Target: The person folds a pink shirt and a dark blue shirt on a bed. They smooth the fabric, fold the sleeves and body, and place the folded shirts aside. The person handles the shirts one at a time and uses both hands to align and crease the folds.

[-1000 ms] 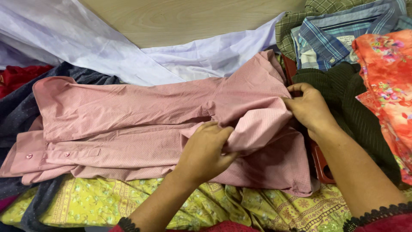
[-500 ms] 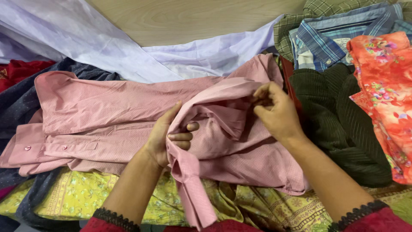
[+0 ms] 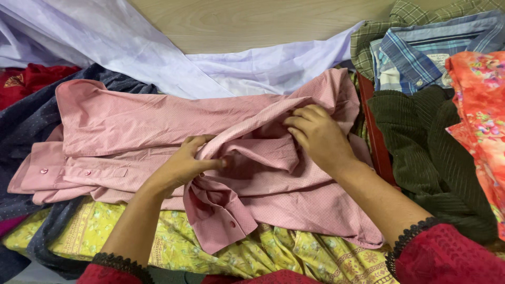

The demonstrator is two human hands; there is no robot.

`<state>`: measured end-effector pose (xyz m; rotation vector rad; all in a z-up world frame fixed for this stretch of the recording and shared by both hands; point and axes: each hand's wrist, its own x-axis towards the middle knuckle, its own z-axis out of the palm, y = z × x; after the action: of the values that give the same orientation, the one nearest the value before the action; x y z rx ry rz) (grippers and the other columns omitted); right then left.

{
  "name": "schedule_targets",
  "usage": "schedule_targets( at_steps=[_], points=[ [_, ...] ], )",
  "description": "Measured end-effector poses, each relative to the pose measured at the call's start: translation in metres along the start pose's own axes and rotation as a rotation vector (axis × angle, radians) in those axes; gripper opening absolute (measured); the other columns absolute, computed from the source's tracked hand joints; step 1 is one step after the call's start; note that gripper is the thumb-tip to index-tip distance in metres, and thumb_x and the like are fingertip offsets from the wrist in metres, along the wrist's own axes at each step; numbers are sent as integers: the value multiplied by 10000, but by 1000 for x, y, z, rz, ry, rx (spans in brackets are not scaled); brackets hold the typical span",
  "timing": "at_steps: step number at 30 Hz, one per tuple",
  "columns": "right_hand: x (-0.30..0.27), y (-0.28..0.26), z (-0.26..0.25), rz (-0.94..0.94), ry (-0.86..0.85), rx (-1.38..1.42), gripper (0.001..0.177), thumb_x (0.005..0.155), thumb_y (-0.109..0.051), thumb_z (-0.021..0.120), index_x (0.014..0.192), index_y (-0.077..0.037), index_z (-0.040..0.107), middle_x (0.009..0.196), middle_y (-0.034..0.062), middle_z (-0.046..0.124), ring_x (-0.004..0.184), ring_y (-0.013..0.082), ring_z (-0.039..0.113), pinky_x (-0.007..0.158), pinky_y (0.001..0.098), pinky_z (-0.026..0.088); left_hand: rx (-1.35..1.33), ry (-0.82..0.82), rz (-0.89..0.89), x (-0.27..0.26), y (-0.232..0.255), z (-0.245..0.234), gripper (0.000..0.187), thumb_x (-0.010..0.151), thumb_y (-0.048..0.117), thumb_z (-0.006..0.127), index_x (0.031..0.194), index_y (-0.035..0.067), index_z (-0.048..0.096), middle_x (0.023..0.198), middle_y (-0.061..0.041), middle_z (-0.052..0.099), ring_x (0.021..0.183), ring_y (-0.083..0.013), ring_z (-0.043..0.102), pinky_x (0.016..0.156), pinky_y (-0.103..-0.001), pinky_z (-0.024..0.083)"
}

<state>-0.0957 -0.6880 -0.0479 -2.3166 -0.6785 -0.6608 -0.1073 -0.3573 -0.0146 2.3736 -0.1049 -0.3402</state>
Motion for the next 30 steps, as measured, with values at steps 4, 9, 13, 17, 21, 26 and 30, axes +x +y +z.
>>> schedule_targets(
  at_steps=[4,9,13,17,21,26,30],
  points=[
    [5,-8,12,-31,-99,7,221,871,-109,738,1079,-38,764,1139,92,700,1106,273,647,987,374,530,-102,22,-191,-1,-14,-13,585,735,226,710,1301,78,687,1009,-120,781,905,-223,730,830,-338,551],
    [12,-9,24,139,-314,-20,477,818,-189,796,1256,-41,679,1215,141,635,1160,306,595,1003,425,498,230,83,-418,-5,-28,-37,364,852,234,688,1117,6,786,859,-141,770,792,-268,764,800,-382,596],
    [19,-5,27,211,-405,-23,724,768,-232,830,1424,-143,537,1489,152,461,1412,336,416,1130,468,399,-160,112,-425,-4,-31,-37,329,959,238,602,1115,-13,746,897,-142,725,804,-238,701,787,-405,612],
    [29,-3,26,335,-558,26,983,696,-249,838,1558,-351,378,1662,71,215,1533,323,204,1214,496,257,-653,165,-413,5,-30,-48,272,980,225,544,1121,50,698,977,-35,761,842,-142,689,829,-344,554],
    [35,-5,23,430,-719,-3,1029,716,-470,790,1574,-450,223,1722,29,-3,1556,409,68,1232,579,192,-584,160,-354,19,-20,-70,278,985,272,605,1086,46,732,937,-87,745,773,-164,637,776,-324,525],
    [35,-12,30,504,-923,-135,1130,703,-764,691,1599,-516,49,1709,10,-223,1544,491,-120,1215,669,62,5,143,-387,29,2,-106,401,897,348,719,1124,26,795,1006,-169,771,818,-227,640,753,-381,492],
    [32,-14,38,486,-902,-190,1170,678,-824,680,1609,-489,56,1706,86,-236,1509,565,-111,1223,655,40,329,-17,-425,36,14,-132,507,844,432,754,1172,48,800,1085,-150,798,959,-232,676,883,-374,508]
  ],
)
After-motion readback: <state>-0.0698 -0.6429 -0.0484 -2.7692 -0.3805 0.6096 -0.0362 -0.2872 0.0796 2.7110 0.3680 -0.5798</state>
